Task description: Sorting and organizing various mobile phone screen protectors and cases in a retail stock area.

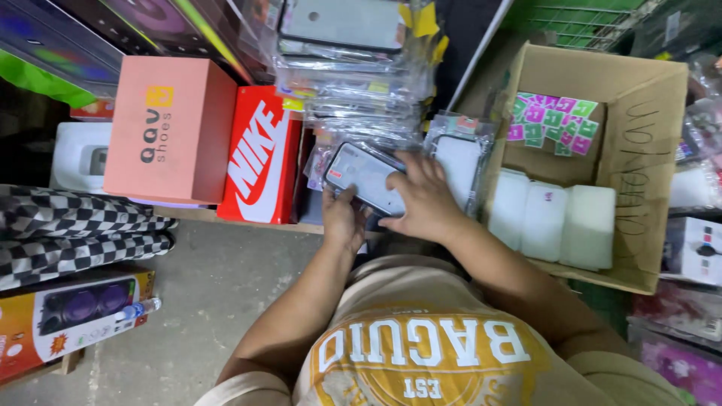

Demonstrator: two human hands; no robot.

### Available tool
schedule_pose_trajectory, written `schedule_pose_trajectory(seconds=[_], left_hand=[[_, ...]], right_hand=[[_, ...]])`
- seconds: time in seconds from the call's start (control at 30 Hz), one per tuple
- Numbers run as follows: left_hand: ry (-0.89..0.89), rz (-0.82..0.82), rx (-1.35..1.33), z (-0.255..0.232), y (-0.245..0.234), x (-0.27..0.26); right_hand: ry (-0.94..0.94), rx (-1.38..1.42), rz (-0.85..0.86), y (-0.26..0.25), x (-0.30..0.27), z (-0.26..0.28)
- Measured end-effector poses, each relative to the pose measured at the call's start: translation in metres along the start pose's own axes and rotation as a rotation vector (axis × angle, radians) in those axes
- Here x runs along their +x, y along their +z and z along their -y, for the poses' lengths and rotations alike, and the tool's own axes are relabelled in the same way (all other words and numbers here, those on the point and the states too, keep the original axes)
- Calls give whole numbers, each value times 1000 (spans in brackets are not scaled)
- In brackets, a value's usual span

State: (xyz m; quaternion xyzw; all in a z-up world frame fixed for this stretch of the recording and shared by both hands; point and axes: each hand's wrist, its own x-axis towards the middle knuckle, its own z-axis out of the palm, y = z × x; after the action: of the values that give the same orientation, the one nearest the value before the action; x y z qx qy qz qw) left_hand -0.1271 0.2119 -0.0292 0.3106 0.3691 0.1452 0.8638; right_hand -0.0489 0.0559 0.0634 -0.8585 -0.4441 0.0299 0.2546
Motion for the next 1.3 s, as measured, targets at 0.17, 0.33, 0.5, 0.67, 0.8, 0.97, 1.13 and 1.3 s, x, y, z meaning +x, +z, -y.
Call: schedule_pose_trajectory(seconds=[0.17,0.33,0.5,0.67,0.8,0.97,1.13,1.3], left_hand=[[-58,-115,-43,7,-52,58],[-184,-182,-31,31,-92,126],[-367,-105,100,65,-112,169],[-561,-106,234,100,-150,209],[-745,-67,433,59,-127,189],[-903,56,717,27,-118,188],[-866,254,856,33,-91,171],[-477,488,715,40,-24,123]], right_hand=[[-14,-199,211,85,28,6],[25,-375,269,154,42,-11],[258,-595,289,201,57,-22],[432,-614,397,216,60,-30],[580,-511,406,191,61,-30],[656,-440,403,168,58,-37],[704,-280,222,149,49,-46],[551,795,-377,152,34,-82]])
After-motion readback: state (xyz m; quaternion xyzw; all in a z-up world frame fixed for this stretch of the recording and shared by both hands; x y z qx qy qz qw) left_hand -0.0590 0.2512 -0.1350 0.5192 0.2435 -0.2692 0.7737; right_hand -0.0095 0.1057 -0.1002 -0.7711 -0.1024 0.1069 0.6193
